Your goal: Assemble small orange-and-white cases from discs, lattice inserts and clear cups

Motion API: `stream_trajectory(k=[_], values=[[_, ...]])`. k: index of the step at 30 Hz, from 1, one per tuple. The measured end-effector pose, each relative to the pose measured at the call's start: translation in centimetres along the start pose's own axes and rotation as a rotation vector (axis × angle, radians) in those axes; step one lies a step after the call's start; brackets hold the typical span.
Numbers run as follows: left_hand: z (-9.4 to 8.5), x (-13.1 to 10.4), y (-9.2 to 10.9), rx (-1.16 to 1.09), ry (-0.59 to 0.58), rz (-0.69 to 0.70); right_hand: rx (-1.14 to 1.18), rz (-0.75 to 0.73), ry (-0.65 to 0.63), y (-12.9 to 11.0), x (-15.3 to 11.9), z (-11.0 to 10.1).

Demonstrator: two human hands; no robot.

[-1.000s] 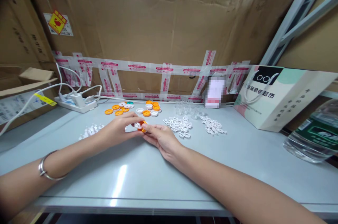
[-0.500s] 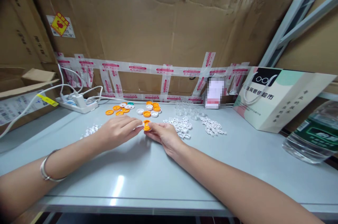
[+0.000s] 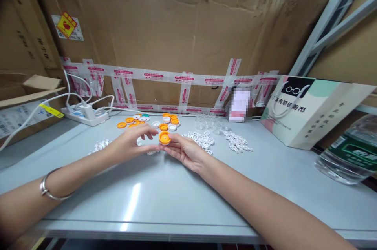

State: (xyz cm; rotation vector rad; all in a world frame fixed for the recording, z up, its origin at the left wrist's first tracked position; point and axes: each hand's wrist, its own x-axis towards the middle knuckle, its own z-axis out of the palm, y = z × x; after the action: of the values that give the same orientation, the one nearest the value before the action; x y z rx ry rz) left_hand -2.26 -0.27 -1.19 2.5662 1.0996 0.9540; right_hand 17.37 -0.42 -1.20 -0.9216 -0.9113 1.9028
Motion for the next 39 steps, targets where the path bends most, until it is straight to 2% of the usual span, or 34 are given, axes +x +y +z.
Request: stream_trajectory(k=[2, 7, 10, 13, 19, 26, 29, 34, 39], values=[[0.1, 0.0, 0.6, -0.113, 0.091, 0.036, 0.007, 0.012, -0.045, -0.1, -0.1, 0.0], [0.4, 0.0, 1.8, -0.214, 0.177, 0.127, 0.008, 0.047, -0.118, -0.2, -0.7, 0.3], [0.1, 0.0, 2.3, -0.276, 0.271, 0.085, 0.050, 0.022, -0.157, -0.3, -1.5, 0.9], [-0.3, 0.1, 2.8, -0.380, 0.332, -0.028, 0.086, -0.035, -0.173, -0.3, -2.5, 1.8], [-0.6, 0.0, 3.8, -0.606, 0.363, -0.104, 0.079, -0.185, -0.170, 0.3, -3.7, 2.8], [-0.3, 0.0, 4.2, -0.748, 0.309, -0.146, -0.052, -0.342, 0.006, 0.8, -3.2, 2.9], [-0.4, -0.2, 4.4, -0.779, 0.254, -0.149, -0.141, -0.504, 0.068, 0.8, -3.0, 2.9], [-0.7, -0.2, 4.5, -0.797, 0.216, -0.099, -0.380, -0.906, 0.079, 0.9, -3.0, 2.3], [-1.0, -0.2, 4.7, -0.774, 0.169, -0.099, -0.864, -1.482, 0.041, 0.2, -3.0, 1.0]])
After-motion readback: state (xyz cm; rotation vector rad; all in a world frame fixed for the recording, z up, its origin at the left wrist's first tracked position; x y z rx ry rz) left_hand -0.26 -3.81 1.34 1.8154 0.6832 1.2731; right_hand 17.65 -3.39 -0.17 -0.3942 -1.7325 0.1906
